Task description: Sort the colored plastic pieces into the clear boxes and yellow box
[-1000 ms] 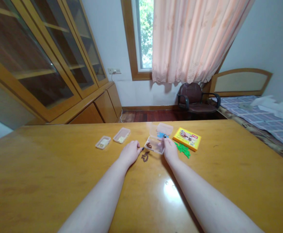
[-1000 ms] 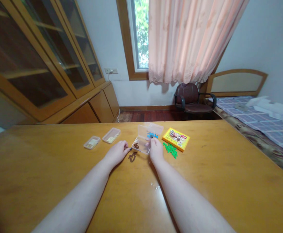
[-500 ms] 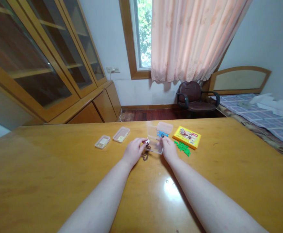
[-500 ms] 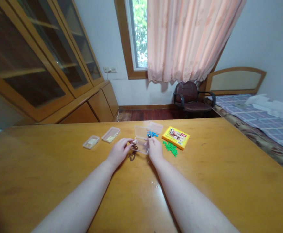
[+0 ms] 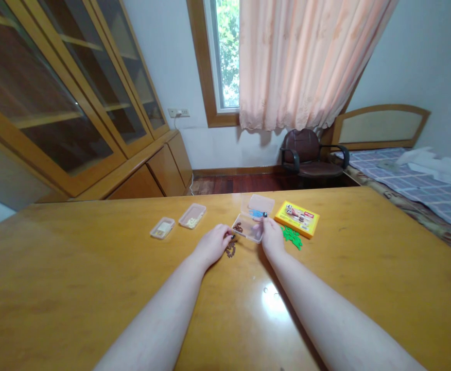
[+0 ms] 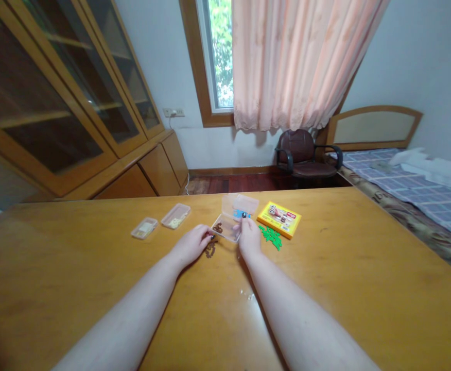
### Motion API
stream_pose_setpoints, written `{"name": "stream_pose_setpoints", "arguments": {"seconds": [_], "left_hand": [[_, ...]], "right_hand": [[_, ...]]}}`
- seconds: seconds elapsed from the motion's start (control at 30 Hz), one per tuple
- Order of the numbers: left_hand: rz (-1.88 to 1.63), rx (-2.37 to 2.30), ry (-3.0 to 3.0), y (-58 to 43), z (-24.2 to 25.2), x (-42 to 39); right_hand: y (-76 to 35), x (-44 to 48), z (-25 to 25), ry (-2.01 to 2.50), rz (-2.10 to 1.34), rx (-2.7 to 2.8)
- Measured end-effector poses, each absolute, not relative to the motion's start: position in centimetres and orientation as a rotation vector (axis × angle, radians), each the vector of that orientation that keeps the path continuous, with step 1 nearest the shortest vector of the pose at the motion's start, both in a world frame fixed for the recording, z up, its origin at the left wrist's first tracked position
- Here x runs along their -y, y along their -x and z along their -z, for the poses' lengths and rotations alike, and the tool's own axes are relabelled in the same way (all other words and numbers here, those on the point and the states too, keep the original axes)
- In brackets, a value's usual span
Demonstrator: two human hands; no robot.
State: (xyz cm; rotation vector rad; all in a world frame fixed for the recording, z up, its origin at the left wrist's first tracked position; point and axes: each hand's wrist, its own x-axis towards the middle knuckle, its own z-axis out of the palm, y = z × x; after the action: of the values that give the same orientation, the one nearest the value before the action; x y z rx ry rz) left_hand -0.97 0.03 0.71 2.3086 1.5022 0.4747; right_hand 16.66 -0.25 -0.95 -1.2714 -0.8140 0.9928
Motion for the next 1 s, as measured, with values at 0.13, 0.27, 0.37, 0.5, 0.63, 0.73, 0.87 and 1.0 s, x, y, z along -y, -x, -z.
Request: {"name": "stream_pose_setpoints", "arguments": {"seconds": [0.13,0.27,0.37,0.5,0.63,0.73,0.87,1.0], "left_hand": [[-0.404,-1.431,-2.363,0.8,-1.1,0.3],[-0.377,-1.488,-2.336,0.6,-1.1,0.2],[-0.358,-1.504,-2.346,0.6,-0.7,0.1],[-0.368,-1.507,-2.373,0.6,-0.2,-0.1],[-0.410,-1.526,-2.327,0.7,0.1,-0.2],[-0.454,-1.538,-2.270,0.9,0.3,-0.4],[-0.674,-1.566,-2.099,1.3,0.9,-1.1],[-0.957,-1.629,-1.797,1.9,0.9,-1.8]], "right_hand": [[-16.4,0.5,0.3,1.287,-0.987,0.806],[-16.4,0.5,0.4,1.299,-0.966,0.830],[-16.5,0.5,0.5,1.309,-0.949,0.855],[-16.5,0.5,0.4,1.294,-0.953,0.840],[-16.5,0.5,0.7,1.284,-0.971,0.839],[-16.6,0.3,1.2,1.285,-0.980,0.853],[-16.8,0.0,1.6,1.273,-1.001,0.846],[-16.8,0.1,1.5,1.286,-1.009,0.869]]}}
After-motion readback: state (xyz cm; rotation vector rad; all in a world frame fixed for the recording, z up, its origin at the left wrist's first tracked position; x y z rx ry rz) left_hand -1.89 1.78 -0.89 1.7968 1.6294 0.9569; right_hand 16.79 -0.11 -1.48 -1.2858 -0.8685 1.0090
